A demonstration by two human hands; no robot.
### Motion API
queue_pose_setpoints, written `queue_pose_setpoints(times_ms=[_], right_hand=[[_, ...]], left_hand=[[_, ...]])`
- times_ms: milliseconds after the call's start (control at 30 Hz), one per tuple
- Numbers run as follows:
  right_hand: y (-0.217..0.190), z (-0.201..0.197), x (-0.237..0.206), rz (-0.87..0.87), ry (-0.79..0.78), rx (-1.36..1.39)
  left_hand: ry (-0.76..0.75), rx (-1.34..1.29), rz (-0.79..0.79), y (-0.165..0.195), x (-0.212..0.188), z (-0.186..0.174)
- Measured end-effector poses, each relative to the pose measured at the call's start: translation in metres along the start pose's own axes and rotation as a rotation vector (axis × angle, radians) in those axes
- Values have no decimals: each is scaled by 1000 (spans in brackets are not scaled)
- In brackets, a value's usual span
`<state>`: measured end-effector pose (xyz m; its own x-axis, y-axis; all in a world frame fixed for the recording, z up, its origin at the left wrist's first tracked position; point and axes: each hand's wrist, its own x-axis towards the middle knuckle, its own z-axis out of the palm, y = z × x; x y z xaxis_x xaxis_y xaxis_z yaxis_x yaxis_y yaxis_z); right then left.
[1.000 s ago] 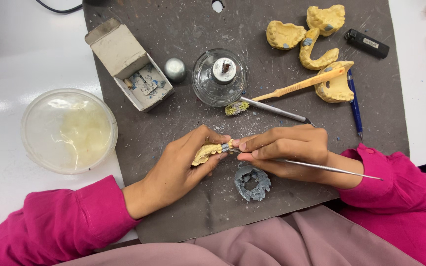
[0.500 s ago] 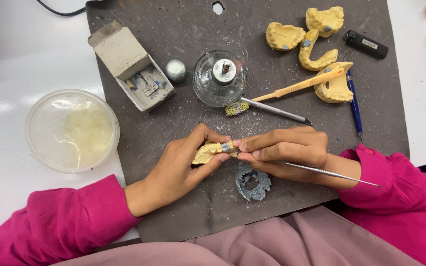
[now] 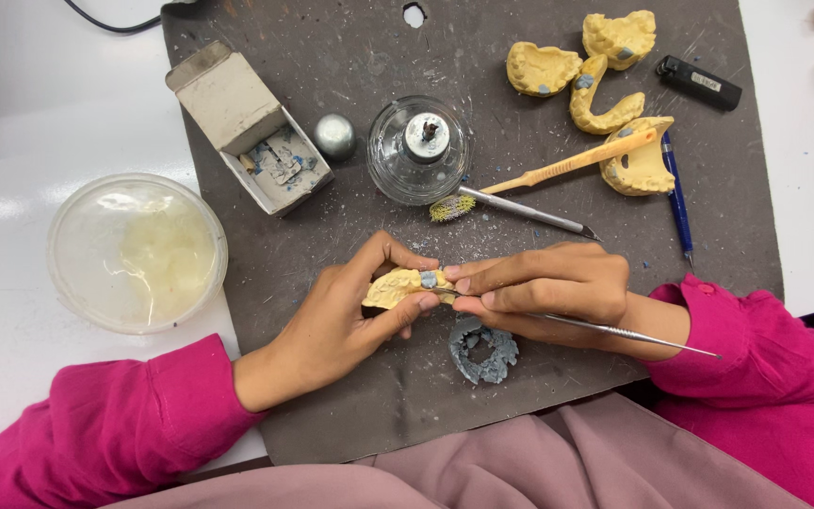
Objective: The person holds a yellow dental impression in one hand and uses a metal probe and scalpel to scrape and pick blue bite-registration material off the teeth of the impression. They occasionally reposition the impression, switch between tools, and continue removing the blue material over the work mat.
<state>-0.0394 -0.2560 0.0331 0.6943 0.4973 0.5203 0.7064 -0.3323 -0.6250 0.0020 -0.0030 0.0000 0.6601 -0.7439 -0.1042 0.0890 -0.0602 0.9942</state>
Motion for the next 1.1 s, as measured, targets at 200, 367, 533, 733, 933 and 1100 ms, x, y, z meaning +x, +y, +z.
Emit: queue_pose_setpoints(times_ms=[200, 367, 533, 733, 933, 1100], right_hand=[[0, 0, -1, -39, -8, -75], [1, 0, -1, -38, 6, -40], [1, -2, 0, -73, -13, -49], [0, -3, 1, -58, -19, -46], [-1, 0, -1, 61, 48, 43], [0, 1, -3, 236, 95, 189]], left_hand=[[-5, -81, -43, 0, 2, 0], [-15, -94, -70, 0, 2, 0], [-29, -143, -84, -1, 1, -1], [-43, -173, -134, 1, 2, -2], [-45, -283, -157, 0, 3, -5], [-5, -249, -67, -2, -1, -2]])
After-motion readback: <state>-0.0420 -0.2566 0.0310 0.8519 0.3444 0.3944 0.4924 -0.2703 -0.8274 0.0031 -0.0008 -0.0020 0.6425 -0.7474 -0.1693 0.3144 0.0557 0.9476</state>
